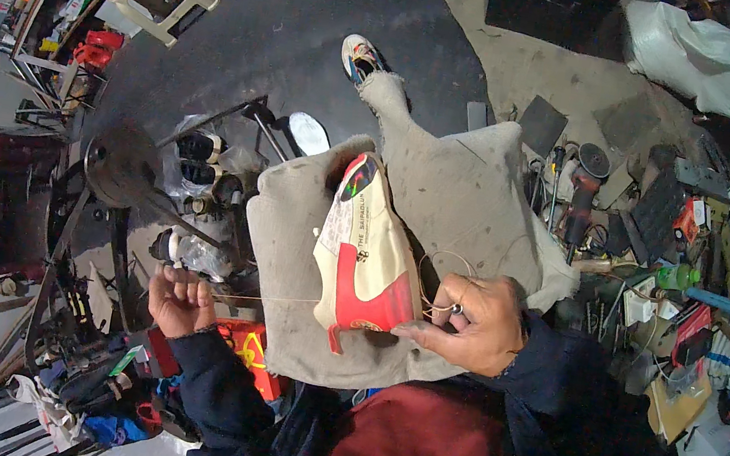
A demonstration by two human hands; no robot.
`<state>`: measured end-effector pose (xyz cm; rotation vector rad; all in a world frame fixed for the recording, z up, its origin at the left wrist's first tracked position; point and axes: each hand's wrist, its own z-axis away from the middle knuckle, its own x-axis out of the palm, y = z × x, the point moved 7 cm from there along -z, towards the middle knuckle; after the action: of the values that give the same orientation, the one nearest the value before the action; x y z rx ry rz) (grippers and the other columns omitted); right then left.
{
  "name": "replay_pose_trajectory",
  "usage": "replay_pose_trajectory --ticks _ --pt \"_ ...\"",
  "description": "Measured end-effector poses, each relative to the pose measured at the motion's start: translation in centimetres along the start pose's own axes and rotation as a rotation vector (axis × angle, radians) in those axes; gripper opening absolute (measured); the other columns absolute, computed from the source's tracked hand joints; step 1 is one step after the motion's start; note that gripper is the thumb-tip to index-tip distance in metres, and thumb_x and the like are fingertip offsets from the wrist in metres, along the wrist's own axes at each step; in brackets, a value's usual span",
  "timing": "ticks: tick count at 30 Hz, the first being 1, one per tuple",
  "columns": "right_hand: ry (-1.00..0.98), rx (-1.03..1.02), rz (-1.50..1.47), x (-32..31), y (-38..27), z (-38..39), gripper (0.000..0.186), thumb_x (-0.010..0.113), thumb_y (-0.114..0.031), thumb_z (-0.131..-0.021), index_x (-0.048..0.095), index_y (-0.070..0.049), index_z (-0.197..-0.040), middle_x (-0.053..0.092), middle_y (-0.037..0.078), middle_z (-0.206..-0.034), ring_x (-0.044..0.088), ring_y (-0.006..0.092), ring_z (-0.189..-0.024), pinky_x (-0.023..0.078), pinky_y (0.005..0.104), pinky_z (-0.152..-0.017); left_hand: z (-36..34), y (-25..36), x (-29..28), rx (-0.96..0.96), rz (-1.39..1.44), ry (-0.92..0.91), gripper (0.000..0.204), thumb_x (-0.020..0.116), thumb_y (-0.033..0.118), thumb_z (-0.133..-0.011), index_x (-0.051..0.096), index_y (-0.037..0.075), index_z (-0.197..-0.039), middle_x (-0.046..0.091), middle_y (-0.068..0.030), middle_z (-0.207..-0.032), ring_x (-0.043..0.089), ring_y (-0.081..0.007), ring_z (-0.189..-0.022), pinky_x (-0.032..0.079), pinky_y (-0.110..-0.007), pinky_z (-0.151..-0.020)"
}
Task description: The person hand-sews a red and white shoe using a needle and thread. They repeatedly insert the needle through the shoe's upper, pull the thread, and adjust the shoe's position while seated in a workshop.
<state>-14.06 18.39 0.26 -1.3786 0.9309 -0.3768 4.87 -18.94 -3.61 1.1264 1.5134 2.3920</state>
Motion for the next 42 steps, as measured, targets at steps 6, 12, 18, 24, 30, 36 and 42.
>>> replay_pose_trajectory --ticks 6,12,18,24,30,36,42 --pt "-0.042 -0.009 -0.015 0.3 0.4 0.0 0.041 0.09 -0.026 -0.07 0.053 -0.009 -0.068 0.057 0.006 -0.057 0.057 0.0195 -0.047 0.043 0.033 -0.045 -2.0 1.5 -3.9 -0.001 -0.153 0.259 0.027 0.056 0.03 -0.099 0.05 0.015 -0.076 0.026 0.0072 -0.052 0.02 -0.0079 -0.042 0.023 -0.028 -0.04" --pt "-0.06 0.005 -0.044 0.7 1.0 -0.5 0.037 0.088 -0.026 -0.073 0.055 -0.009 -0.069 0.057 0.006 -0.056 0.058 0.0221 -0.047 0.044 0.0351 -0.045 -1.9 0.0 -8.8 -0.095 -0.23 0.49 0.03 0.053 0.029 -0.098 0.047 0.013 -0.073 0.027 0.0062 -0.053 0.021 -0.0086 -0.042 0.02 -0.028 -0.04" --pt "-0.077 -0.005 0.022 0.8 0.7 -0.5 0.036 0.087 -0.02 -0.073 0.054 -0.007 -0.07 0.054 0.005 -0.058 0.051 0.015 -0.047 0.041 0.0306 -0.045 -1.3 -2.3 -12.2 -0.137 -0.286 0.474 0.025 0.054 0.027 -0.096 0.051 0.013 -0.076 0.033 0.0054 -0.054 0.027 -0.0104 -0.043 0.024 -0.029 -0.04" --pt "-0.03 -0.04 0.022 0.2 -0.2 -0.4 0.035 0.086 -0.022 -0.075 0.054 -0.007 -0.07 0.051 0.004 -0.057 0.051 0.0151 -0.048 0.04 0.0316 -0.046 -0.9 -2.7 -11.9 -0.151 -0.139 0.31 0.029 0.052 0.033 -0.099 0.054 0.014 -0.077 0.034 0.0055 -0.053 0.025 -0.0099 -0.042 0.023 -0.028 -0.039" --pt "0.002 -0.042 0.002 -0.6 0.0 0.0 0.035 0.086 -0.021 -0.075 0.055 -0.006 -0.07 0.048 0.003 -0.057 0.046 0.0127 -0.047 0.038 0.0294 -0.046 2.0 0.7 -9.7 -0.06 -0.31 0.218 0.021 0.06 0.032 -0.097 0.056 0.013 -0.089 0.048 0.0014 -0.07 0.044 -0.0121 -0.058 0.042 -0.029 -0.056" --pt "-0.025 0.202 -0.268 -0.5 1.7 0.5 0.026 0.079 -0.015 -0.084 0.057 -0.006 -0.074 0.052 -0.006 -0.065 0.042 0.0006 -0.06 0.034 0.0215 -0.052 8.4 3.8 5.3 0.681 -1.535 0.008 0.053 0.076 0.022 -0.082 0.055 -0.001 -0.125 0.059 -0.0192 -0.123 0.052 -0.0342 -0.125 0.036 -0.041 -0.109" --pt "0.016 0.251 -0.438 -0.9 2.2 0.9 0.024 0.071 -0.019 -0.092 0.057 -0.006 -0.078 0.05 -0.008 -0.066 0.043 0.0024 -0.062 0.036 0.0218 -0.058 12.8 -4.3 20.2 0.617 -1.347 -0.787 0.05 0.085 0.033 -0.071 0.064 -0.001 -0.1 0.063 -0.0186 -0.105 0.059 -0.0395 -0.101 0.048 -0.045 -0.089"
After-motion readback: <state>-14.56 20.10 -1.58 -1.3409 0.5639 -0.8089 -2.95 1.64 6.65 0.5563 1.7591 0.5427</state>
